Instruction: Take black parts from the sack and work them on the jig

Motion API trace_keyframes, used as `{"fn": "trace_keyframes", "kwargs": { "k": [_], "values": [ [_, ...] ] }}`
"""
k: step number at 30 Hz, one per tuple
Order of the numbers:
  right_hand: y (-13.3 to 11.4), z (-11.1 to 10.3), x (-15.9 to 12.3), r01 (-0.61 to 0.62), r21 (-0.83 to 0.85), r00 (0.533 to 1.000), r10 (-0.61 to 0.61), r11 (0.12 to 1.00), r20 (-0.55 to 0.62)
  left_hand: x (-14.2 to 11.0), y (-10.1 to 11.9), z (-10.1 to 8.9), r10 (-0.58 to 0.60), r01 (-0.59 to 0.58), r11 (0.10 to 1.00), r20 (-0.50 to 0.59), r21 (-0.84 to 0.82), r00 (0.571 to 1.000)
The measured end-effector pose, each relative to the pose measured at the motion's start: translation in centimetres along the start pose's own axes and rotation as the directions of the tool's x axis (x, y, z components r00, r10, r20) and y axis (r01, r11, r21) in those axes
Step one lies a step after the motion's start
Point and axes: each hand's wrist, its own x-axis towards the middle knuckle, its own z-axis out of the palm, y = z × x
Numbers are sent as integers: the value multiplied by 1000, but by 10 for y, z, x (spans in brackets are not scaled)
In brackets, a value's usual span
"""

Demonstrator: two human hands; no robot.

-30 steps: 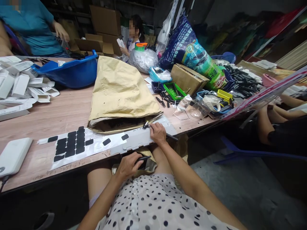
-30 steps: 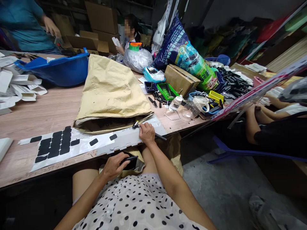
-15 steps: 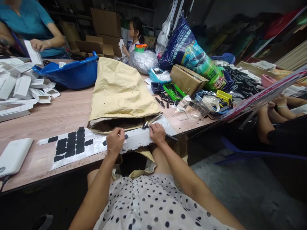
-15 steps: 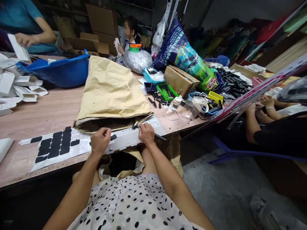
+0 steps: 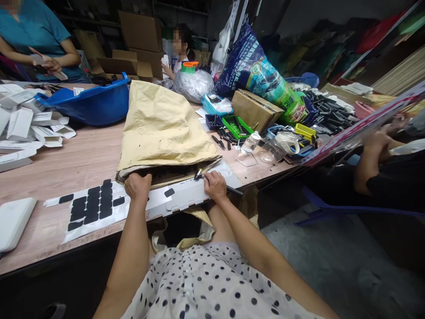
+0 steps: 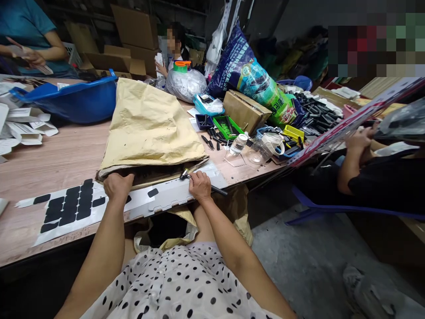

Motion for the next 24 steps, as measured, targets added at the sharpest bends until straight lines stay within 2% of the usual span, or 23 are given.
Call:
{"fn": "trace_keyframes", "kwargs": {
  "k": [2,4,7,9,12,15,20,24],
  "values": [
    [0,0,0,-1,3,1000,1,1000,-3,-20,6,-4,2,-1,1000,-111,5,994],
    [1,1,0,0,5,1000,0,1000,-4,-41,10,-2,146,-153,987,-110,-50,983],
    [1,1,0,-3,3,1000,3,1000,-5,-67,12,10,383,-373,920,75,-123,921],
    [1,1,0,-6,3,1000,6,1000,-5,-75,11,20,464,-447,885,205,-126,862],
    [0,1,0,-9,4,1000,9,1000,-2,-76,8,30,512,-501,857,294,-116,807],
    [0,2,0,-7,0,1000,7,1000,-2,-71,5,35,555,-545,830,281,-121,783],
    [3,1,1,5,-5,1000,-5,1000,11,-66,-2,43,592,-579,804,268,-135,760],
    [3,-5,3,0,34,1000,-1,999,28,-63,-7,47,580,-555,814,281,-170,765]
  ]
}}
